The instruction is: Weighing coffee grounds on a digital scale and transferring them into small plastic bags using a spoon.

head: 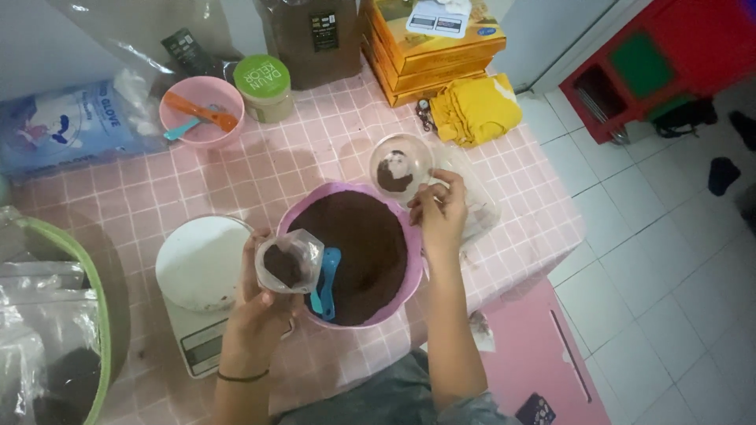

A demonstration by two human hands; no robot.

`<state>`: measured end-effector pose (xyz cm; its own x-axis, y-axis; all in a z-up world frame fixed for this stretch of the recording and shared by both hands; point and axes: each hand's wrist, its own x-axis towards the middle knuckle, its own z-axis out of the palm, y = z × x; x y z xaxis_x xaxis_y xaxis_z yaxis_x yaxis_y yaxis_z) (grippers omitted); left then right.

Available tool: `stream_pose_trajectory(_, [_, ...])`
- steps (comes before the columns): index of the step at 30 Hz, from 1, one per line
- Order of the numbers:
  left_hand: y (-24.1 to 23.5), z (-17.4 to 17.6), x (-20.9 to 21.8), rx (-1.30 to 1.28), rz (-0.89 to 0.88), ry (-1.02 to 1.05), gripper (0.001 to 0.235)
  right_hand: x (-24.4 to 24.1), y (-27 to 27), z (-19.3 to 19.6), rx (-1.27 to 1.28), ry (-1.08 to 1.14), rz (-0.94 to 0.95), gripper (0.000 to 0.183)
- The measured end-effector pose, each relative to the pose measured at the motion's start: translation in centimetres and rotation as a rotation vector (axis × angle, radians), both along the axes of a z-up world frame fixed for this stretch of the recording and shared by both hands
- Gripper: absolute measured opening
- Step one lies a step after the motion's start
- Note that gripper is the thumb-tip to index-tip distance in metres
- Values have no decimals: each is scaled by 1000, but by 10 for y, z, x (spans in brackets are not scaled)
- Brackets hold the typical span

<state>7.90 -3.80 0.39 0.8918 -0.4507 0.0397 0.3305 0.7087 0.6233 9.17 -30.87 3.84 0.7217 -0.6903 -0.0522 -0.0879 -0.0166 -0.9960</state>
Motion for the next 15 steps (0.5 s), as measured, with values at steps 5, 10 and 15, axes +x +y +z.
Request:
stream_pose_trajectory(5, [2, -9, 2, -82, -27, 37, 80, 0, 1, -1, -22, -65, -65, 18])
stream_pose_trajectory(10, [2, -2, 0, 7, -10, -3, 81, -2, 2, -3, -69, -178, -112, 17])
stream_pose_trajectory(15, [1, -14, 0, -104, -19, 23, 82, -2, -5, -16, 60, -179, -111, 19])
